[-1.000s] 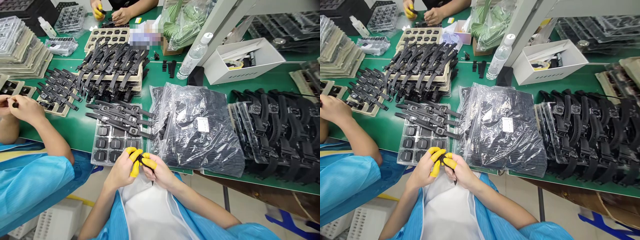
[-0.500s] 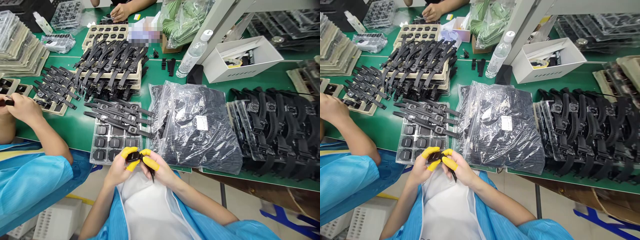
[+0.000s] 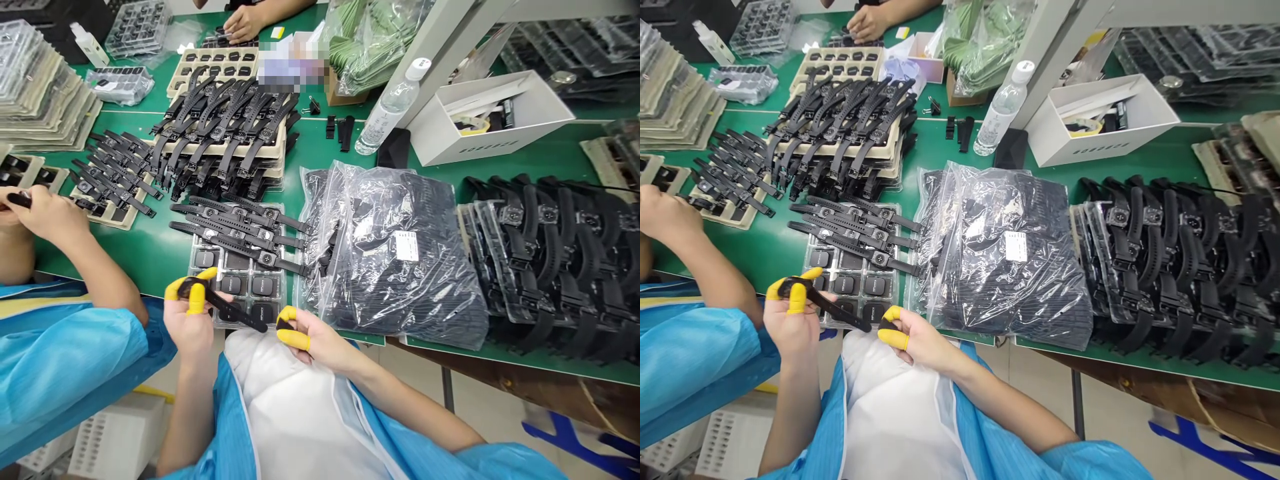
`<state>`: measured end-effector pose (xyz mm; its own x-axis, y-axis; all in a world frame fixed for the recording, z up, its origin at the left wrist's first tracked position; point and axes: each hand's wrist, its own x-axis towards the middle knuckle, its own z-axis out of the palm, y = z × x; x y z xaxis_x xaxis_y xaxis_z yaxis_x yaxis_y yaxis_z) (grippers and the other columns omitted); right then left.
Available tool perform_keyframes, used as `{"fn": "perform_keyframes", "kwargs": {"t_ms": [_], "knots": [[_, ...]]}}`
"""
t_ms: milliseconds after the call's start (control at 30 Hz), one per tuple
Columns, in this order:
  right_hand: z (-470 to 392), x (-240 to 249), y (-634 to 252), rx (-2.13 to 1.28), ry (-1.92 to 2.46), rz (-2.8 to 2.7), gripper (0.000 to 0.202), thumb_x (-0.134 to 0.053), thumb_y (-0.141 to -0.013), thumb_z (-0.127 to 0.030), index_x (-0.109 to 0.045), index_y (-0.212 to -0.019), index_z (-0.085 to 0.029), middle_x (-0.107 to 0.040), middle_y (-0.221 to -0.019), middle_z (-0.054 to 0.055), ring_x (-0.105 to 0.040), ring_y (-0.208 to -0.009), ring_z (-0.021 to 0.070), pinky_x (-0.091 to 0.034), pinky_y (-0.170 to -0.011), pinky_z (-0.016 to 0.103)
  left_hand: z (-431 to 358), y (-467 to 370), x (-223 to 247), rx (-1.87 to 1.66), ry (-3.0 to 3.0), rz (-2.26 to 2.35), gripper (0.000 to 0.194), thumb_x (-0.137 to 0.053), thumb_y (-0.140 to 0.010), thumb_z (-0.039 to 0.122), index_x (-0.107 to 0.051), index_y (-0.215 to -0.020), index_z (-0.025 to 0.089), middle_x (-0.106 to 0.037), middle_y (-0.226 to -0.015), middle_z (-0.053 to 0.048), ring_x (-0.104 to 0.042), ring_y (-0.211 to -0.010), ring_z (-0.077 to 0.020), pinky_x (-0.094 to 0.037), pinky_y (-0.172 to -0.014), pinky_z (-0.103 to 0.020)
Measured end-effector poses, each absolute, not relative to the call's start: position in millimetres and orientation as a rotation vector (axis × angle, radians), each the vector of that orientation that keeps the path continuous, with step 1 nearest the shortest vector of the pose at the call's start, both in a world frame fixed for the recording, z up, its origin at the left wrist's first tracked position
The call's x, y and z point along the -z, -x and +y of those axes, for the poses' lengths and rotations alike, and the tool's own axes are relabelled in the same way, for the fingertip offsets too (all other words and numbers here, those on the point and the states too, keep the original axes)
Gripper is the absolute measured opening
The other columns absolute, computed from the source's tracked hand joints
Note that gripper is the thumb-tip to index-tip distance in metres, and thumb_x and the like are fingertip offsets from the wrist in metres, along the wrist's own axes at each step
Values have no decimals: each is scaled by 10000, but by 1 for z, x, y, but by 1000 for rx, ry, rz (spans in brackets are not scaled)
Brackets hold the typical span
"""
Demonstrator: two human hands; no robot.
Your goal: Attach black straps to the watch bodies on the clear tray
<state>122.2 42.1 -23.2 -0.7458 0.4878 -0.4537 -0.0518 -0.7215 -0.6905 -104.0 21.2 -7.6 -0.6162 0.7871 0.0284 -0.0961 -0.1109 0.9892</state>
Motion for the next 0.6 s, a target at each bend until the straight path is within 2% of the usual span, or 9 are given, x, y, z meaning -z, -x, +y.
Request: {"fn": "perform_keyframes", "kwargs": {"t_ms": [67, 133, 200, 267, 400, 600], "knots": [[41, 21, -120, -2418, 913, -947, 407, -760, -861, -533, -504, -920, -222, -531, -604, -107, -390, -406, 54, -274, -408, 200, 14, 97, 10, -1514, -966, 1547, 287, -722, -945, 324, -633, -1193, 210, -795, -1137, -91, -794, -775, -206, -682, -646, -330], [41, 18, -116, -2396, 870, -917, 413, -729, -879, -565, -511, -947, -220, -547, -611, -98, -363, -411, 54, -258, -410, 204, 5, 85, 18, -1221, -1245, 1506, 331, -647, -959, 211, -655, -1290, 214, -761, -1252, -107, -790, -971, -233, -686, -821, -375], [41, 15, -112, -2400, 827, -893, 413, -717, -883, -574, -520, -942, -216, -540, -600, -95, -315, -418, 52, -220, -412, 208, 0, 76, 26, -1037, -1535, 1429, 489, -572, -912, 88, -636, -1373, 236, -719, -1343, -92, -726, -1178, -247, -628, -1005, -414], [42, 13, -111, -2420, 812, -886, 399, -723, -877, -557, -523, -917, -214, -521, -581, -95, -294, -428, 54, -202, -418, 213, -1, 71, 32, -963, -1730, 1364, 668, -505, -828, 4, -589, -1444, 251, -691, -1383, -83, -665, -1278, -245, -571, -1092, -426], [45, 14, -115, -2473, 829, -898, 339, -709, -881, -493, -528, -877, -207, -492, -522, -101, -271, -416, 59, -183, -421, 220, 2, 73, 29, -921, -1861, 1304, 809, -433, -754, -38, -533, -1496, 268, -653, -1390, -94, -638, -1283, -232, -566, -1072, -388], [42, 21, -115, -2530, 803, -771, 312, -719, -858, -461, -550, -853, -198, -491, -485, -94, -271, -382, 60, -177, -405, 226, 2, 78, 20, -882, -1917, 1273, 751, -420, -810, -27, -517, -1495, 264, -644, -1344, -105, -641, -1242, -238, -567, -1040, -383]]}}
